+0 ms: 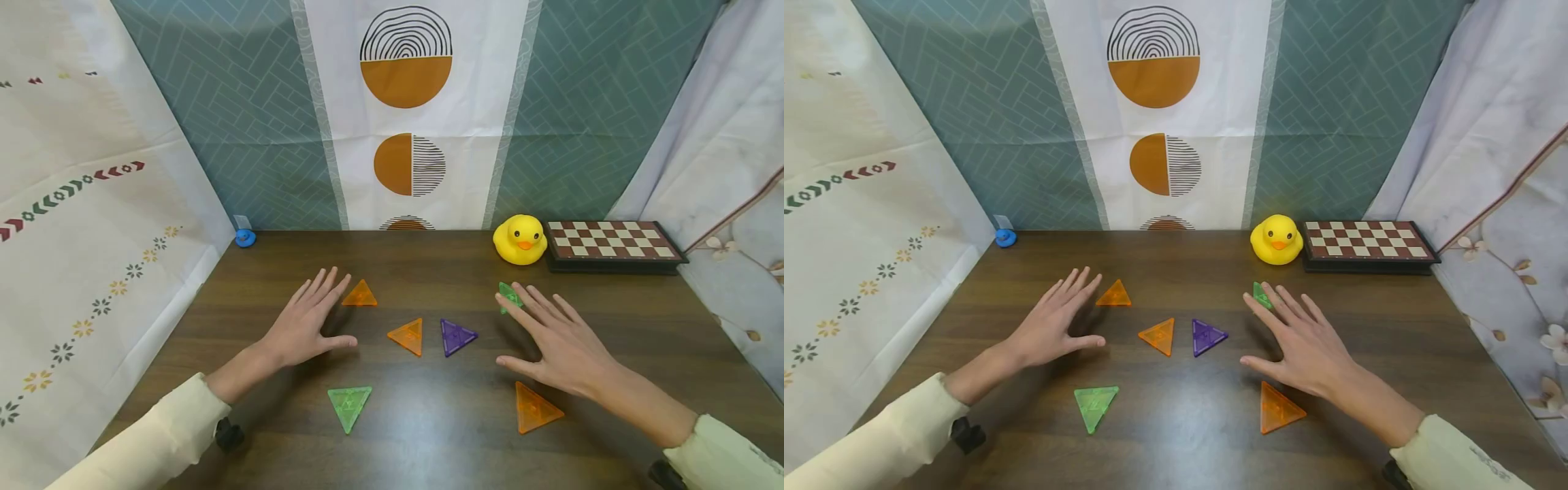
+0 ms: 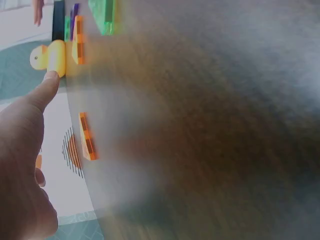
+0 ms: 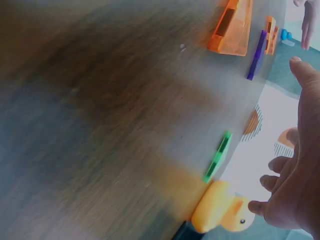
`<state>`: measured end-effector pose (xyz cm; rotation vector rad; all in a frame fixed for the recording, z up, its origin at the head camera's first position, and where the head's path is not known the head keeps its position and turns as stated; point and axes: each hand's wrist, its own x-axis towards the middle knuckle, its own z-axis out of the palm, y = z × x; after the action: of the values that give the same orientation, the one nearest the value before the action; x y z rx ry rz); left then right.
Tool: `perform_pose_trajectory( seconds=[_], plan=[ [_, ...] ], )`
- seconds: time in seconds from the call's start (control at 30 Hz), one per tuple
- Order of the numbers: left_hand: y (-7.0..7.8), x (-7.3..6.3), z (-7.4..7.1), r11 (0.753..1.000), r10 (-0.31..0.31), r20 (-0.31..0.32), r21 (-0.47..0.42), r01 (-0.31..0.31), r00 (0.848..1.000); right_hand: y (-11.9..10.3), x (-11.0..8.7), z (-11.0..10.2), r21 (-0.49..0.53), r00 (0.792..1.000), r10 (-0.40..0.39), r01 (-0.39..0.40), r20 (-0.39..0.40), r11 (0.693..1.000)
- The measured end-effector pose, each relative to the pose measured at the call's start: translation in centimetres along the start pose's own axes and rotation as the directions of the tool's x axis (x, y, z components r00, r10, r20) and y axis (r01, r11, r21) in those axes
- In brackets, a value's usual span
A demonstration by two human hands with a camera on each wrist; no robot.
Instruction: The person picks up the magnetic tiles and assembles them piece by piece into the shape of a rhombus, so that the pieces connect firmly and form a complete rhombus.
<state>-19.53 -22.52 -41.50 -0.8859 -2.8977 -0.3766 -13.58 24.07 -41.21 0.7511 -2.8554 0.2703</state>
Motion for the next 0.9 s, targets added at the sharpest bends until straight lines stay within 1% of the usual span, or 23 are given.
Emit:
perform_pose_trajectory(
  seconds=[0.1,0.17,0.33,0.47,0.53,0.67,0.77,0.9],
  plan=[
    [-0.3,0.5,0.0,0.996,-0.017,0.006,-0.083,0.017,1.000,-0.5,0.8,0.2,0.024,1.000,-0.011,0.011,0.013,1.000],
    [-0.6,0.9,0.0,0.990,-0.024,0.008,-0.142,0.025,1.000,-0.9,1.3,0.5,0.041,1.000,-0.025,0.025,0.017,0.999],
    [-1.1,1.9,0.0,0.955,-0.039,0.022,-0.292,0.044,0.999,-2.1,2.5,1.1,0.119,0.998,-0.052,0.049,0.028,0.992],
    [-1.4,2.6,0.0,0.925,-0.060,0.034,-0.374,0.068,0.998,-3.3,3.3,1.5,0.219,0.997,-0.069,0.059,0.041,0.974],
    [-1.5,2.8,0.1,0.914,-0.070,0.038,-0.397,0.079,0.997,-3.8,3.7,1.8,0.266,0.996,-0.079,0.067,0.035,0.962],
    [-1.7,3.3,0.2,0.904,-0.092,0.055,-0.413,0.106,0.994,-4.7,4.4,2.3,0.334,0.996,-0.084,0.070,0.028,0.940],
    [-1.9,3.7,0.5,0.905,-0.109,0.070,-0.405,0.128,0.992,-5.3,5.0,2.5,0.380,0.997,-0.068,0.045,0.047,0.924],
    [-2.2,4.2,0.9,0.910,-0.130,0.091,-0.384,0.155,0.987,-5.9,5.8,2.9,0.449,0.996,-0.041,-0.001,0.083,0.894]
  ],
)
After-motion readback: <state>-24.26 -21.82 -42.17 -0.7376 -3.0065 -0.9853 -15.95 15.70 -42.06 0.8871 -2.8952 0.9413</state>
